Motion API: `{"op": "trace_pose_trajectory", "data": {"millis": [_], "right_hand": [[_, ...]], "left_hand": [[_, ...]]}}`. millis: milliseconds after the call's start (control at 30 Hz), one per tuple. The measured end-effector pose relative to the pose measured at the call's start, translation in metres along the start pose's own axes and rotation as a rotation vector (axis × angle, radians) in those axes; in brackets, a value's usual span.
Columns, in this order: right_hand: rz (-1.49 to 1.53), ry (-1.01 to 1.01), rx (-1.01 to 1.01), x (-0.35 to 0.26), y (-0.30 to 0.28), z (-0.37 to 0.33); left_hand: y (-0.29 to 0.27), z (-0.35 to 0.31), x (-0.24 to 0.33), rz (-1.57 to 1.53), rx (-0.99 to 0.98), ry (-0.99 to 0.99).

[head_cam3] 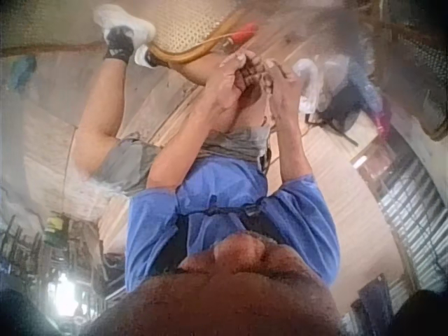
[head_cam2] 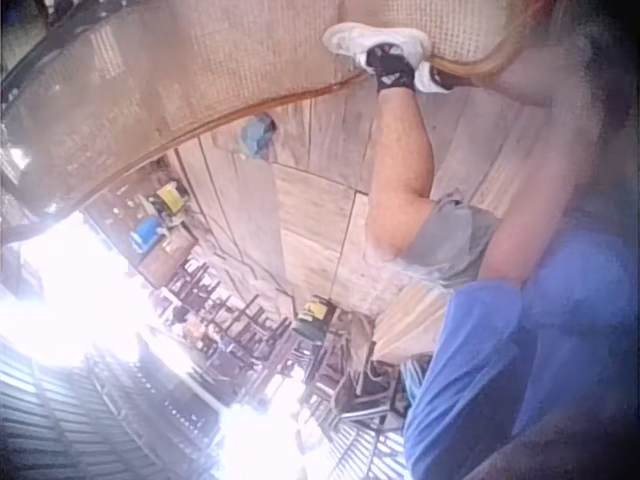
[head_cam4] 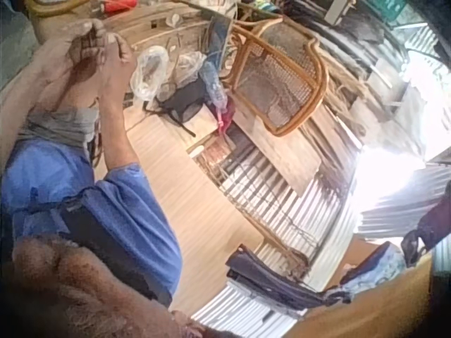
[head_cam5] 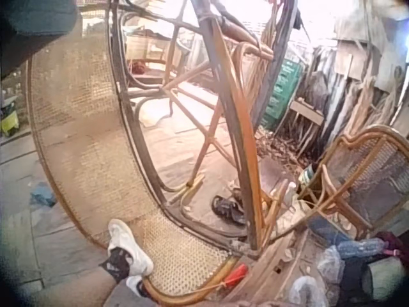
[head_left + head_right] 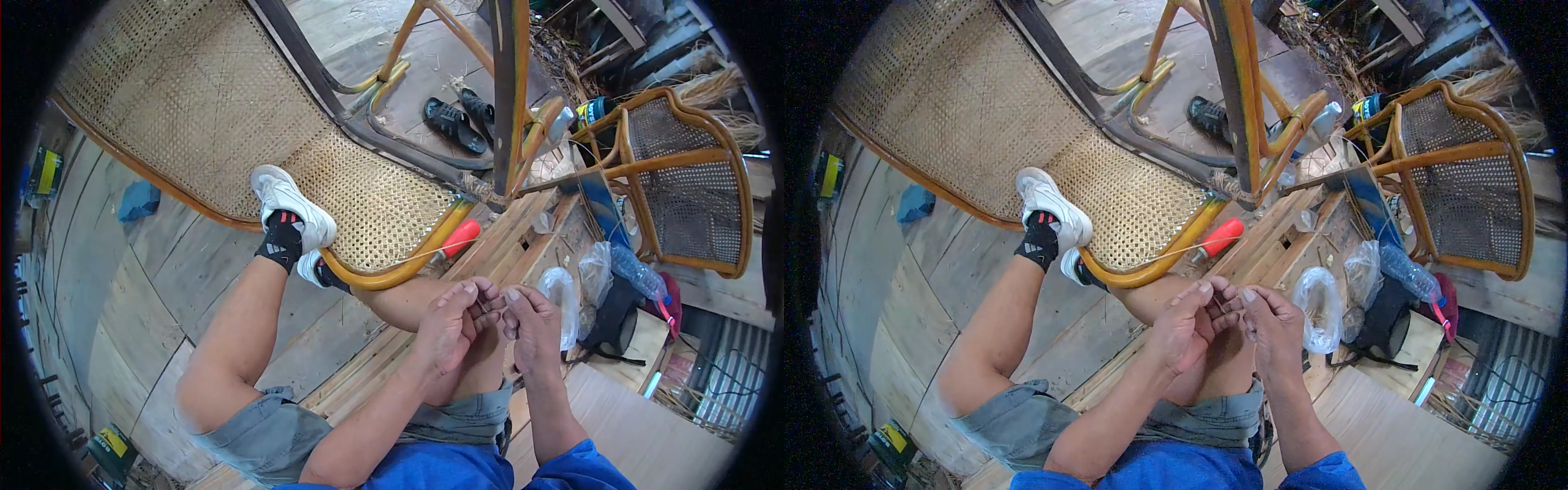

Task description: The person repairs a cane chair seat by weaving rattan strips into the wooden frame. They use a hammer to tap the strips into place and pliers to cut excess material. The person works on the edge of the seat, securing the weave along the frame.

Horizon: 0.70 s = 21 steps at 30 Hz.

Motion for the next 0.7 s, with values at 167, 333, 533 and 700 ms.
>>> {"op": "trace_pose_trajectory", "data": {"millis": [167, 333, 533, 700], "right_hand": [[-0.075, 0.037, -0.005, -0.003, 0.004, -0.001], [-0.938, -0.313, -0.215, -0.006, 0.016, -0.012], [-0.903, -0.338, -0.106, -0.009, 0.017, -0.013], [-1.084, -0.400, -0.100, 0.005, 0.024, -0.002]], "left_hand": [[-0.001, -0.006, 0.006, -0.015, -0.032, -0.099], [0.009, -0.008, 0.014, 0.004, 0.001, -0.112], [0.003, -0.007, 0.007, 0.025, -0.040, -0.047], [0.008, -0.007, 0.004, 0.098, 0.079, 0.030]]}}
Point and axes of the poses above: each hand's wrist, its own z-axis towards the middle knuckle, its own y-axis out of the palm, x = y × z, the point moved 2 cm from there along z, towards the middle knuckle, and after that the axes turned 14 degrees about -x, right-handed, at the moved point
